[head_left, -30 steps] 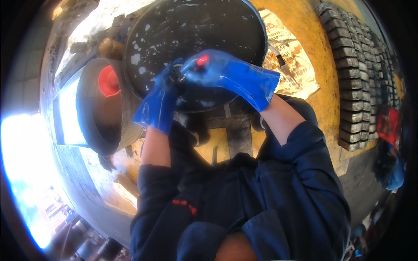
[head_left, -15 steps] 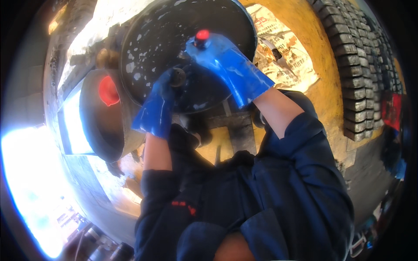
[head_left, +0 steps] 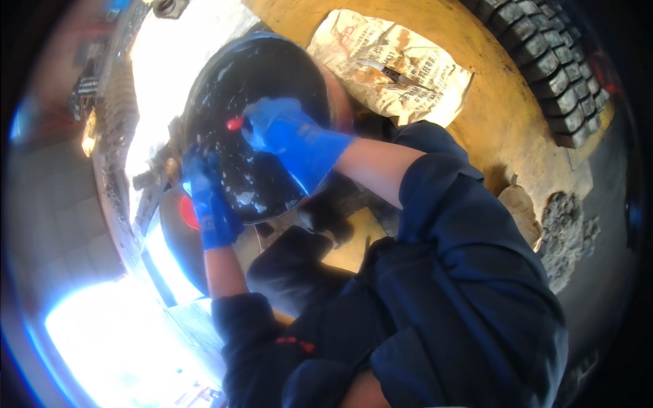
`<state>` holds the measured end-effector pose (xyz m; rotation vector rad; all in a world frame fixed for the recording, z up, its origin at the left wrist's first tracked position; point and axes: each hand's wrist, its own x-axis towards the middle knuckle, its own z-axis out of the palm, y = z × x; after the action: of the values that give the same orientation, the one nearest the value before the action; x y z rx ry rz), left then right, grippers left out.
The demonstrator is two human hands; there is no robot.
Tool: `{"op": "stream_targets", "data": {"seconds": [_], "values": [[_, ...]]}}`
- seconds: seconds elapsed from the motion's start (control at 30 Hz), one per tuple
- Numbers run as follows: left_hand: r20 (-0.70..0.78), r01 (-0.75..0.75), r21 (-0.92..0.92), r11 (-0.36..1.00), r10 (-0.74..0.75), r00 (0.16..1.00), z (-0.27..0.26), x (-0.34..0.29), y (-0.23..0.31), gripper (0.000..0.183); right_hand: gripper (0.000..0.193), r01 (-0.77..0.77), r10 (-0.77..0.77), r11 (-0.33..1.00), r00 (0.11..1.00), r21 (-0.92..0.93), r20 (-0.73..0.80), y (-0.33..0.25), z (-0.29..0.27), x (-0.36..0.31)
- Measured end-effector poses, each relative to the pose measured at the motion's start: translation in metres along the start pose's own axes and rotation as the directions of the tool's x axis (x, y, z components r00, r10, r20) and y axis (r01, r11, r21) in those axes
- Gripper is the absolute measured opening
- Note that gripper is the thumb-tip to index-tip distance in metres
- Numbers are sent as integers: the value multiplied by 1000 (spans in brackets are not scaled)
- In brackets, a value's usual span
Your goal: The person, wearing blue gloves, handles and wipes down various dark metal components over a dark bin, using a paper sack to hold and move the items.
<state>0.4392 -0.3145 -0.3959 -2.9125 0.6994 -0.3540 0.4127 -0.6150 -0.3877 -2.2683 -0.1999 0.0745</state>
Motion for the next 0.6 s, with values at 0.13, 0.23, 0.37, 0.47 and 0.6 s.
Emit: {"op": "stream_targets", "data": {"seconds": [0.13,0.23,0.37,0.47,0.6], "values": [[290,-39,207,978,-23,957,-10,40,-18,30,23,190,-194,978,980,80,42,7,-2,-18],[487,594,-746,301,-361,795,-26,104,32,23,20,143,-148,989,961,35,233,13,2,-25],[444,394,-594,701,-123,888,-22,176,94,28,17,472,-444,869,877,149,-186,40,33,-64],[370,138,-698,703,189,910,-42,202,168,29,14,612,-550,766,783,197,-292,32,-5,-83],[431,134,-702,699,268,862,-23,223,204,29,54,391,-447,894,816,220,367,14,-66,-85]]}}
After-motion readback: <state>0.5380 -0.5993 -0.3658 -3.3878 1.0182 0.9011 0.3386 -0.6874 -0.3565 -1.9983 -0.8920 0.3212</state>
